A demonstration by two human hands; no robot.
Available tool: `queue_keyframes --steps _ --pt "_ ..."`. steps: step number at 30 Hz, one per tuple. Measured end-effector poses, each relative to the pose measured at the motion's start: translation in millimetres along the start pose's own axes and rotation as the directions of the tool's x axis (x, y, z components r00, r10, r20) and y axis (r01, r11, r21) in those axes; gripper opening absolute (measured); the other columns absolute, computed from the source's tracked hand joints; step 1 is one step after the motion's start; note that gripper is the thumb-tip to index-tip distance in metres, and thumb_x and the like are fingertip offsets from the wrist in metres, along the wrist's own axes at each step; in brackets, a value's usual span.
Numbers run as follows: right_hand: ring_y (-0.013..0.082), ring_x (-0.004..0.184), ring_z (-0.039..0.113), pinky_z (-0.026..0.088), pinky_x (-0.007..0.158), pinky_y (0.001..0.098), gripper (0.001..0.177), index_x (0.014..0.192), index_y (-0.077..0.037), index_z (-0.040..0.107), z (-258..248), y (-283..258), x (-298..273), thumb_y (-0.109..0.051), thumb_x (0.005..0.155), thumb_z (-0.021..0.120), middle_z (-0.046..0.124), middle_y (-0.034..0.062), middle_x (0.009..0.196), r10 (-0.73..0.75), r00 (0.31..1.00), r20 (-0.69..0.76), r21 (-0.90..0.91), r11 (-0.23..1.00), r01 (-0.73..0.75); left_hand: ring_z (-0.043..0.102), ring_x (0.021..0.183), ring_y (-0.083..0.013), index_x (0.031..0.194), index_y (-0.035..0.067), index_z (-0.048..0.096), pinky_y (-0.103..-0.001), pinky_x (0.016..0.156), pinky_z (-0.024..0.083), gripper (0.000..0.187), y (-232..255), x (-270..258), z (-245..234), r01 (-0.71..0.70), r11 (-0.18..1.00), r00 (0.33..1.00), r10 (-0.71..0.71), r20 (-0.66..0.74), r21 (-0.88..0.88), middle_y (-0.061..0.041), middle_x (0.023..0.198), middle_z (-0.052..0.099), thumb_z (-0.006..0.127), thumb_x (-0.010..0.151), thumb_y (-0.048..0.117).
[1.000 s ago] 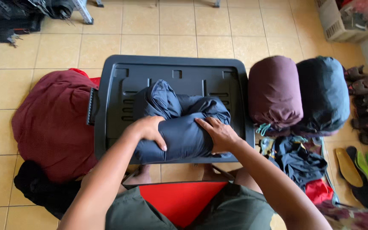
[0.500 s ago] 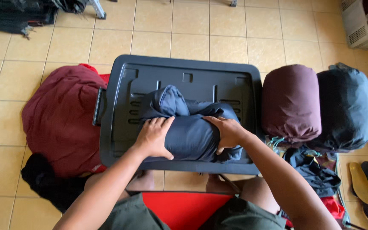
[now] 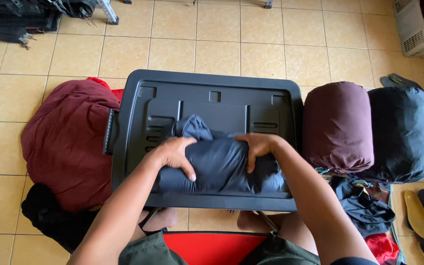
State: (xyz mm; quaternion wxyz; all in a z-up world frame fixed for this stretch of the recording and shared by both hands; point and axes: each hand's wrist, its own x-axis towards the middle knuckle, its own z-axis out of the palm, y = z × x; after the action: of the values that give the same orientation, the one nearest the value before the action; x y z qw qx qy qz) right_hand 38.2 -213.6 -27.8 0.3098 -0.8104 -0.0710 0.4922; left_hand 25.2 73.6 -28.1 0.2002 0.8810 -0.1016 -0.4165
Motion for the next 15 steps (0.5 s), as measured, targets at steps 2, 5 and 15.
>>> queue_keyframes --steps 2,5,15 --pt "0.0382 0.123 0.052 0.042 0.104 0.0441 0.117 0.134 -0.022 0.055 13.3 11.5 1.0 -0.022 0.024 0.096 0.058 0.0184 0.131 -0.014 0.999 0.037 0.013 1.000 0.014 0.057 0.119 -0.0273 0.129 0.037 0.055 -0.039 0.101 0.046 0.112 15.9 -26.7 -4.2 0.027 0.999 0.998 -0.024 0.066 -0.044 -0.008 0.121 0.065 0.094 0.026 0.048" --pt "0.0425 0.122 0.051 0.041 0.102 0.0499 0.122 0.139 -0.022 0.050 23.0 1.6 -20.9 -0.031 0.027 0.096 0.057 0.0203 0.131 -0.042 0.997 0.058 0.025 0.999 0.041 0.057 0.118 -0.0308 0.126 0.034 0.060 -0.039 0.101 0.046 0.102 21.8 -39.6 2.1 0.059 0.992 0.992 -0.046 0.122 -0.112 -0.011 0.120 0.065 0.096 0.031 0.039" --pt "0.0457 0.138 0.017 0.016 0.102 0.0698 0.144 0.150 -0.033 0.020 109.3 -4.1 -90.7 -0.087 0.028 0.074 0.022 0.0249 0.149 -0.562 0.789 -0.250 -0.919 0.395 -0.010 0.062 0.110 -0.0303 0.116 0.032 0.066 -0.040 0.094 0.050 0.092 6.0 -21.5 14.7 0.006 0.995 0.997 0.002 0.073 -0.102 -0.011 0.112 0.069 0.096 0.029 0.037"
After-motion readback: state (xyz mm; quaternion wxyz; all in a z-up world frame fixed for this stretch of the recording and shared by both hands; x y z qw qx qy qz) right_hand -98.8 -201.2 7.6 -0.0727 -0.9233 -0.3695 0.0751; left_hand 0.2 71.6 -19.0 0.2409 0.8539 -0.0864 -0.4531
